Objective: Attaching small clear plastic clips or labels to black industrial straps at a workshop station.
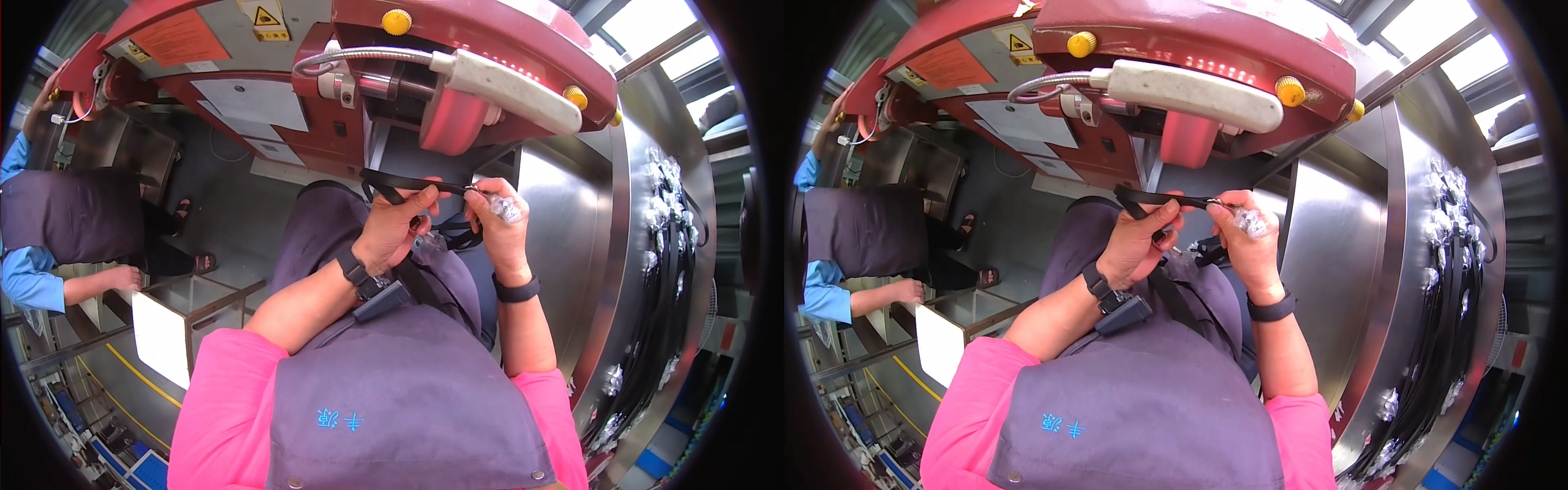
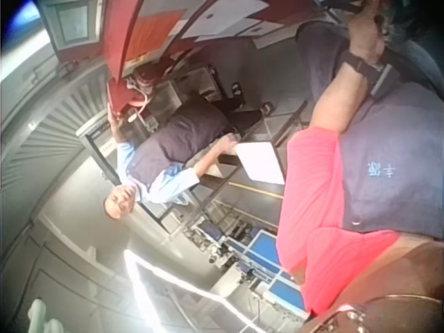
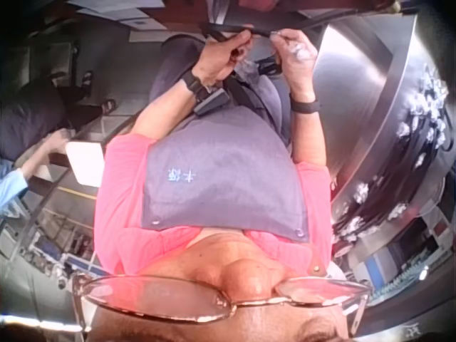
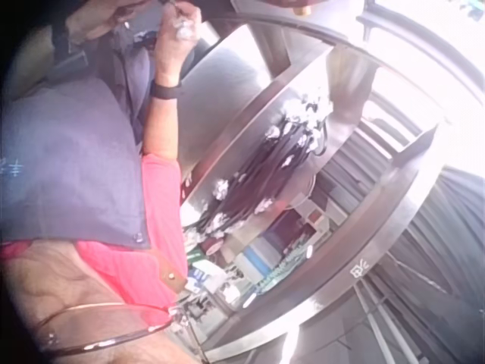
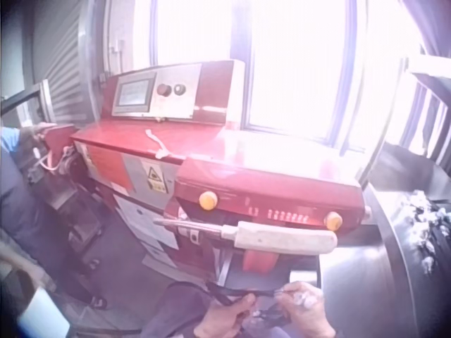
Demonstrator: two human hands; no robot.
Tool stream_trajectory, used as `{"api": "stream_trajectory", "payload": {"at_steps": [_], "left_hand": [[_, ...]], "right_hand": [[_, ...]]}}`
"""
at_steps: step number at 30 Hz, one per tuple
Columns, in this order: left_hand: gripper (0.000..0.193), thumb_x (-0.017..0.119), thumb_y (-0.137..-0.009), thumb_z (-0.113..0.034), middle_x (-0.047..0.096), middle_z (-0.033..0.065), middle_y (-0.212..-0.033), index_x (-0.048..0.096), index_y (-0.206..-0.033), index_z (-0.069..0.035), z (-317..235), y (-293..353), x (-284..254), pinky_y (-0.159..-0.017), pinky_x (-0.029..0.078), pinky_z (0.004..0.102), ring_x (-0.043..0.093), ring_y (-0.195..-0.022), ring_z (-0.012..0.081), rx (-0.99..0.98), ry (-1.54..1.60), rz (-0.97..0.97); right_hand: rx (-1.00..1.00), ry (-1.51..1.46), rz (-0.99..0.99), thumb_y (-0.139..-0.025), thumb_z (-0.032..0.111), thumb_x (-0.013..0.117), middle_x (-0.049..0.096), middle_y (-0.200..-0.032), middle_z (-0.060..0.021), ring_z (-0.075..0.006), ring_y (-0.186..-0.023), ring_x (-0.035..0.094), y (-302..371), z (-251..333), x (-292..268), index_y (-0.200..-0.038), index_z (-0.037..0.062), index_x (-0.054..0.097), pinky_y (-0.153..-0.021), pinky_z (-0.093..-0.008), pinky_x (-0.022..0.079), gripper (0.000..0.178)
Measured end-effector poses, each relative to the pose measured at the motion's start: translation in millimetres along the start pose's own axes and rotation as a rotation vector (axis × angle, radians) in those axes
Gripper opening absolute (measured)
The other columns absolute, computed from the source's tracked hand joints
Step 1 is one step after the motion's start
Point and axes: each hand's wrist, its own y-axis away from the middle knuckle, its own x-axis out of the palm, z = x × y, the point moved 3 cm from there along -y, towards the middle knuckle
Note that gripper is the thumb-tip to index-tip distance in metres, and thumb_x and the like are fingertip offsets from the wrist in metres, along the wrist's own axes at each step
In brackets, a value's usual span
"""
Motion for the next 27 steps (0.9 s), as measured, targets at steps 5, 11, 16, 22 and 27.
{"api": "stream_trajectory", "payload": {"at_steps": [5, 11, 16, 22, 27], "left_hand": [[0.020, 0.064, -0.092, -0.017, 0.069, 0.0080, -0.099, 0.064, -0.105, -0.003, 3, -8, 2, -0.050, 0.035, 0.0192, 0.050, -0.066, 0.0052, -0.098, 0.076, 0.035], [0.020, 0.061, -0.094, -0.018, 0.063, 0.0019, -0.081, 0.067, -0.102, -0.001, 0, -12, 17, -0.050, 0.032, 0.0193, 0.046, -0.064, 0.0039, -0.083, 0.149, -0.037], [0.024, 0.060, -0.094, -0.019, 0.061, 0.0002, -0.080, 0.067, -0.102, 0.002, 1, -15, 13, -0.051, 0.033, 0.0190, 0.045, -0.065, 0.0034, -0.102, 0.152, 0.006], [0.024, 0.060, -0.094, -0.021, 0.064, 0.0007, -0.088, 0.067, -0.102, 0.002, 2, -16, 14, -0.052, 0.033, 0.0188, 0.045, -0.067, 0.0032, -0.103, 0.168, -0.038], [0.029, 0.061, -0.094, -0.021, 0.048, -0.0036, -0.070, 0.065, -0.108, 0.004, 0, -17, 17, -0.049, 0.031, 0.0182, 0.038, -0.059, 0.0030, -0.098, 0.162, -0.094]], "right_hand": [[-0.049, -0.107, -0.047, -0.090, 0.009, 0.064, 0.061, -0.069, -0.0024, -0.0053, -0.052, 0.051, -10, 7, 8, -0.093, 0.0020, 0.060, -0.045, -0.0196, 0.038, 0.008], [-0.025, -0.224, -0.122, -0.092, 0.012, 0.063, 0.064, -0.079, -0.0050, -0.0073, -0.055, 0.053, -18, 6, 14, -0.096, 0.0011, 0.058, -0.044, -0.0207, 0.039, 0.013], [0.024, -0.232, -0.144, -0.091, 0.012, 0.064, 0.064, -0.078, -0.0053, -0.0073, -0.054, 0.052, -22, 5, 16, -0.096, 0.0009, 0.058, -0.044, -0.0210, 0.039, 0.014], [0.075, -0.230, -0.148, -0.090, 0.012, 0.064, 0.064, -0.077, -0.0055, -0.0067, -0.051, 0.050, -28, 3, 16, -0.095, 0.0010, 0.058, -0.043, -0.0210, 0.038, 0.014], [0.088, -0.225, -0.135, -0.090, 0.012, 0.065, 0.064, -0.076, -0.0056, -0.0065, -0.049, 0.049, -32, 1, 16, -0.094, 0.0007, 0.059, -0.041, -0.0212, 0.037, 0.013]]}}
